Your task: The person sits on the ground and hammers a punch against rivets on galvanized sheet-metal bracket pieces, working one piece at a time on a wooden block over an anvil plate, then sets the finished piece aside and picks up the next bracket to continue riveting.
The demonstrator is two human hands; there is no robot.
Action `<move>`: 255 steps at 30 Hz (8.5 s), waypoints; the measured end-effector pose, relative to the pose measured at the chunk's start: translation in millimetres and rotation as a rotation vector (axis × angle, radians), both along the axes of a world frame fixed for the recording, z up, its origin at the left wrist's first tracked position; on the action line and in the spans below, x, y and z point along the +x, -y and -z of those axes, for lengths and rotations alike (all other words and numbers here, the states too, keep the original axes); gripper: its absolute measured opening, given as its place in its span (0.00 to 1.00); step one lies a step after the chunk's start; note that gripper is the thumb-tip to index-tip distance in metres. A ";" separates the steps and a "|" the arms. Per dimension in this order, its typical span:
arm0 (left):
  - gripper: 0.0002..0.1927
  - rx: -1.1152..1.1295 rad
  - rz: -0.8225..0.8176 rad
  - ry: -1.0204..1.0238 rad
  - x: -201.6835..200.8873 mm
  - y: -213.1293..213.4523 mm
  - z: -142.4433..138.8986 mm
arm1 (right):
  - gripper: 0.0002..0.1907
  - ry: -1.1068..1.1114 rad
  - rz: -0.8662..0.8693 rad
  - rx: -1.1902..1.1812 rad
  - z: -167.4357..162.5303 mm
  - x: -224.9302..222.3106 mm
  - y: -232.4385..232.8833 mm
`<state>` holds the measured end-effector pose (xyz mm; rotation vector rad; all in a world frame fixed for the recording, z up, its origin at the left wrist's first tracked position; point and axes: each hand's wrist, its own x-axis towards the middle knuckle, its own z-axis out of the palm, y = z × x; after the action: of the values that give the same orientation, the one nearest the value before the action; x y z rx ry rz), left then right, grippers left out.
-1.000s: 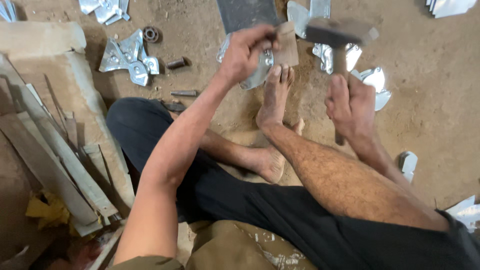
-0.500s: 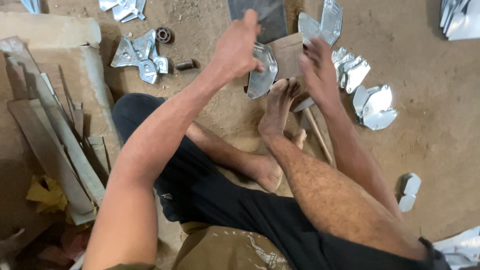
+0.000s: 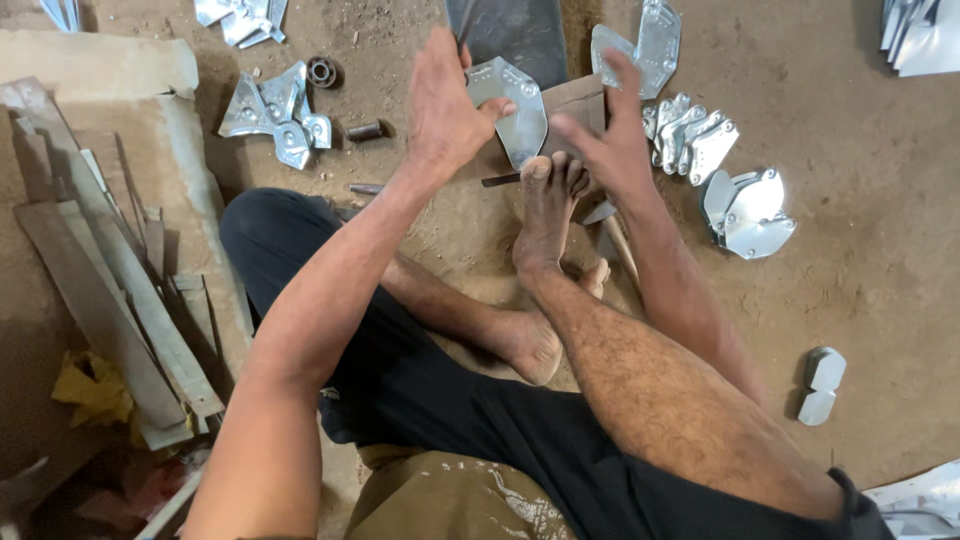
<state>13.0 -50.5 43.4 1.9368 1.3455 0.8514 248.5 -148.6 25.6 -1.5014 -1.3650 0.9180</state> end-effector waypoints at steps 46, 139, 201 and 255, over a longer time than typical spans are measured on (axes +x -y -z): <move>0.12 0.133 0.199 0.513 38.9 26.8 1.3 | 0.23 0.528 -0.106 -0.137 -194.0 -8.8 18.8; 0.11 -0.055 0.515 0.581 17.2 6.9 0.8 | 0.25 0.318 0.174 -0.439 -178.3 -28.4 45.5; 0.15 0.052 0.366 0.603 32.6 20.8 -7.7 | 0.21 0.530 0.030 -0.421 -227.9 -16.3 52.1; 0.18 -0.007 0.539 0.549 28.4 15.5 1.7 | 0.27 0.520 -0.061 -0.230 -176.6 -3.5 43.6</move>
<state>41.4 -66.0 41.6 1.7485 0.4743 0.9903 245.0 -192.1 202.2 -1.9785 -1.7227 0.7684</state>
